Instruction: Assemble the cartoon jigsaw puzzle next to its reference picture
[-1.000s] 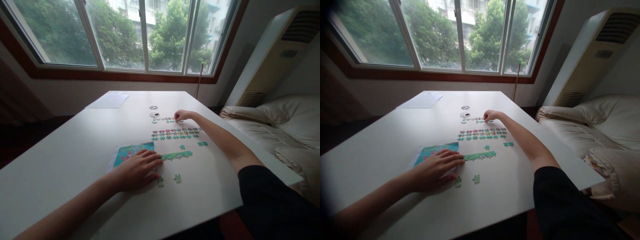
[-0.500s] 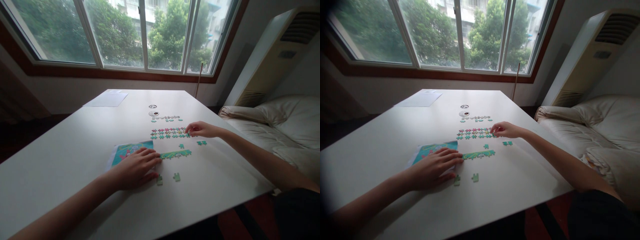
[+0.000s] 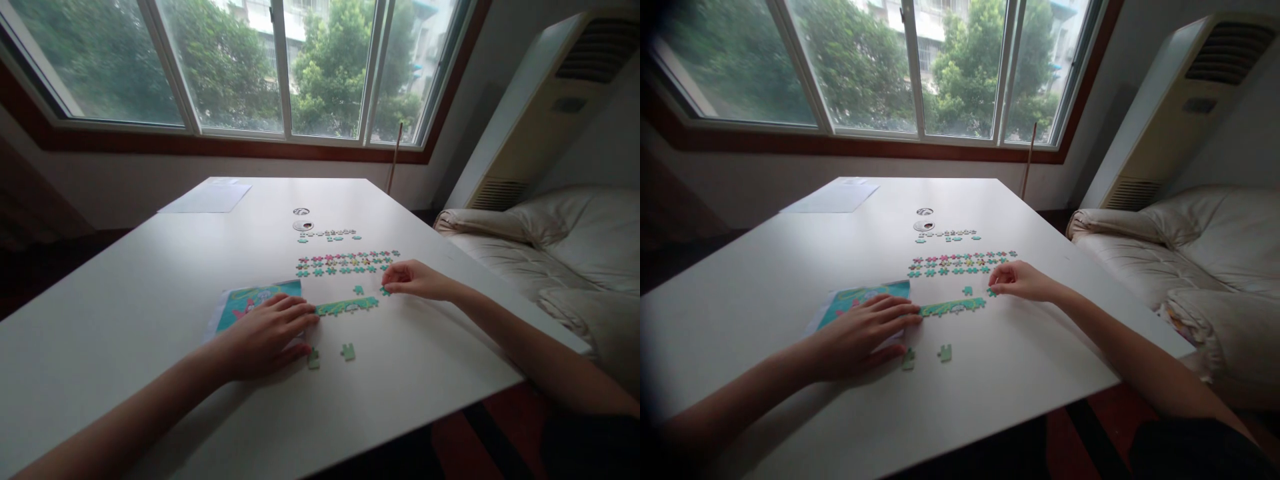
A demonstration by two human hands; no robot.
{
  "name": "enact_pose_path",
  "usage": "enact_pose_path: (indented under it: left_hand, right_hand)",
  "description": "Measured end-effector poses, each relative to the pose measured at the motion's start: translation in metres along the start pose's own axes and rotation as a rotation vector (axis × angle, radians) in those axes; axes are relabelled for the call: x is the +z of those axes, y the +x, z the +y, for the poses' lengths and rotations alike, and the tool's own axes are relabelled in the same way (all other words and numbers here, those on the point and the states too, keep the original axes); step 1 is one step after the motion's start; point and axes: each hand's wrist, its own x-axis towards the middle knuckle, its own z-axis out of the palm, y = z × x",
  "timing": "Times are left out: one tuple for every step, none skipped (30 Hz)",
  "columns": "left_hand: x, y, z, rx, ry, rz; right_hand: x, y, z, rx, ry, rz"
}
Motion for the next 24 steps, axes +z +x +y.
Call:
enact_pose_path:
  left_hand:
    - [0.0, 0.0, 0.0, -0.003, 0.0, -0.002]
    - [0.0, 0.0, 0.0, -0.004, 0.0, -0.004]
    - [0.0, 0.0, 0.0, -0.005, -0.001, -0.005]
    - [0.0, 0.0, 0.0, -0.005, -0.001, -0.006]
    - [0.0, 0.0, 0.0, -0.004, -0.002, -0.006]
    - [0.001, 0.0, 0.0, -0.004, -0.002, -0.003]
    - [0.001, 0.0, -0.001, -0.003, -0.002, 0.002]
    - [0.001, -0.001, -0.001, -0.002, -0.003, 0.004]
    - [0.001, -0.001, -0.001, 0.001, -0.004, 0.006]
    - [0.002, -0.001, -0.001, 0.004, -0.004, 0.009]
    - [0.002, -0.001, -0.001, 0.008, -0.004, 0.01]
    - [0.002, 0.0, -0.001, 0.011, -0.002, 0.009]
    - [0.002, 0.0, -0.001, 0.012, 0.0, 0.008]
    - [0.002, 0.0, -0.002, 0.013, 0.001, 0.008]
    - [0.002, 0.0, -0.001, 0.013, 0.002, 0.01]
    - [0.002, 0.0, -0.001, 0.012, 0.002, 0.01]
    - [0.002, 0.0, -0.001, 0.011, 0.002, 0.012]
    - [0.002, 0.0, -0.001, 0.009, 0.003, 0.013]
    - [0.002, 0.0, -0.001, 0.009, 0.004, 0.012]
    - [0.002, 0.0, -0.001, 0.011, 0.005, 0.01]
    - [0.002, 0.0, -0.001, 0.012, 0.006, 0.009]
    - [0.002, 0.0, -0.001, 0.012, 0.007, 0.008]
    - [0.002, 0.0, -0.001, 0.012, 0.009, 0.009]
    - [0.002, 0.0, -0.001, 0.011, 0.011, 0.01]
  right_hand:
    - [0.003, 0.0, -0.001, 0.013, -0.005, -0.004]
    - [0.006, 0.0, -0.001, 0.029, -0.012, -0.005]
    - [0.008, 0.0, -0.002, 0.047, -0.02, -0.001]
    - [0.011, -0.001, -0.003, 0.064, -0.035, 0.009]
    - [0.013, -0.001, -0.003, 0.078, -0.057, 0.023]
    - [0.016, -0.002, -0.004, 0.087, -0.087, 0.042]
    - [0.018, -0.003, -0.004, 0.091, -0.122, 0.06]
    - [0.02, -0.003, -0.005, 0.089, -0.161, 0.077]
    - [0.021, -0.003, -0.005, 0.085, -0.199, 0.093]
    - [0.023, -0.004, -0.005, 0.081, -0.233, 0.106]
    - [0.023, -0.004, -0.005, 0.079, -0.264, 0.116]
    - [0.024, -0.004, -0.006, 0.079, -0.291, 0.124]
    - [0.024, -0.004, -0.006, 0.081, -0.314, 0.13]
    - [0.024, -0.004, -0.007, 0.084, -0.332, 0.135]
    - [0.024, -0.004, -0.008, 0.089, -0.346, 0.135]
    - [0.024, -0.004, -0.009, 0.092, -0.357, 0.137]
    - [0.024, -0.004, -0.01, 0.095, -0.366, 0.14]
    - [0.024, -0.005, -0.01, 0.097, -0.374, 0.143]
    - [0.024, -0.005, -0.011, 0.099, -0.381, 0.146]
    - [0.024, -0.005, -0.011, 0.1, -0.387, 0.149]
    - [0.025, -0.005, -0.011, 0.101, -0.392, 0.15]
    - [0.025, -0.005, -0.01, 0.099, -0.394, 0.151]
    - [0.026, -0.005, -0.01, 0.095, -0.391, 0.148]
    - [0.026, -0.005, -0.009, 0.088, -0.383, 0.141]
